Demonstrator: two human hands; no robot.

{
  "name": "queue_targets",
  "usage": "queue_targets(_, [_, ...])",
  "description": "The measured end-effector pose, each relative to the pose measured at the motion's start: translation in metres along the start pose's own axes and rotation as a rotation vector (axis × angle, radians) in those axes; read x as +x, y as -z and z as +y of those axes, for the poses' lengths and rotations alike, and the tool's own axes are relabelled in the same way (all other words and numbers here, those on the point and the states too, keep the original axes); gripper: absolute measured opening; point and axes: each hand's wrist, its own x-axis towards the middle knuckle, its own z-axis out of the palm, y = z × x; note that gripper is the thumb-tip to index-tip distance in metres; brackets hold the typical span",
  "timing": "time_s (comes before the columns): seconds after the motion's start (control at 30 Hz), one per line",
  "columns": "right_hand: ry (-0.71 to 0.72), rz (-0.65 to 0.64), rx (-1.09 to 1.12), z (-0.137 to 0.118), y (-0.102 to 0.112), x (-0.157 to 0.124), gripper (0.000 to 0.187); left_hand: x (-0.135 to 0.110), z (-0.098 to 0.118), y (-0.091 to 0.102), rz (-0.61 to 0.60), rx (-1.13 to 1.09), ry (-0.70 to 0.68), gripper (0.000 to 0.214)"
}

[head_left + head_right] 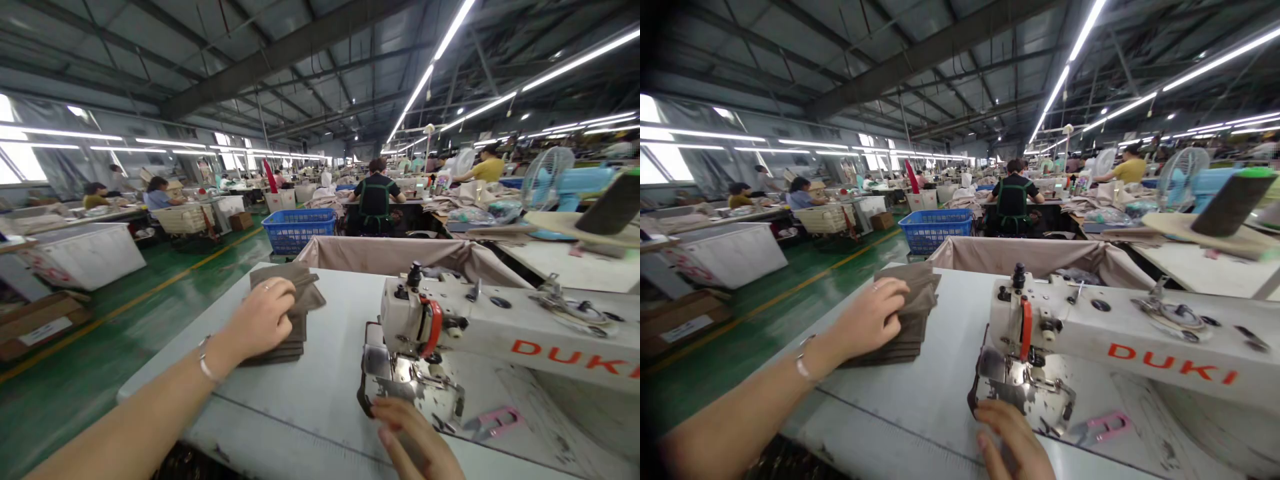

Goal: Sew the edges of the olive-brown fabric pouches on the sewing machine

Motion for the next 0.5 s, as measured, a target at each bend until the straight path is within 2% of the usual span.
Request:
queue_targets(0.07, [-0.045, 0.074, -0.025, -0.007, 0.004, -0.002, 0.030, -0.025, 0.041, 0.005, -0.159, -0.149, -0.148, 0.008])
queue_targets(0.1, [-0.062, 0.090, -0.043, -0.011, 0.003, -0.004, 0.031, -0.037, 0.060, 0.000, -0.267, -0.253, -0.177, 0.021])
queue_targets(0.17, [-0.081, 0.043, -0.100, -0.017, -0.002, -0.008, 0.026, -0.057, 0.091, -0.021, -0.365, -0.356, -0.118, 0.034])
queue_targets(0.23, [-0.093, -0.043, -0.165, -0.021, -0.009, -0.011, 0.020, -0.065, 0.111, -0.047, -0.348, -0.395, 0.027, 0.034])
queue_targets(0.33, [-0.120, -0.107, -0.168, -0.025, -0.014, -0.015, 0.024, -0.054, 0.126, -0.075, -0.276, -0.391, 0.174, 0.033])
queue_targets(0.4, [-0.160, -0.093, -0.145, -0.026, -0.014, -0.018, 0.028, -0.043, 0.134, -0.082, -0.243, -0.408, 0.207, 0.030])
queue_targets(0.5, [-0.232, -0.009, -0.139, -0.027, -0.008, -0.021, 0.032, -0.034, 0.144, -0.077, -0.247, -0.498, 0.194, 0.007])
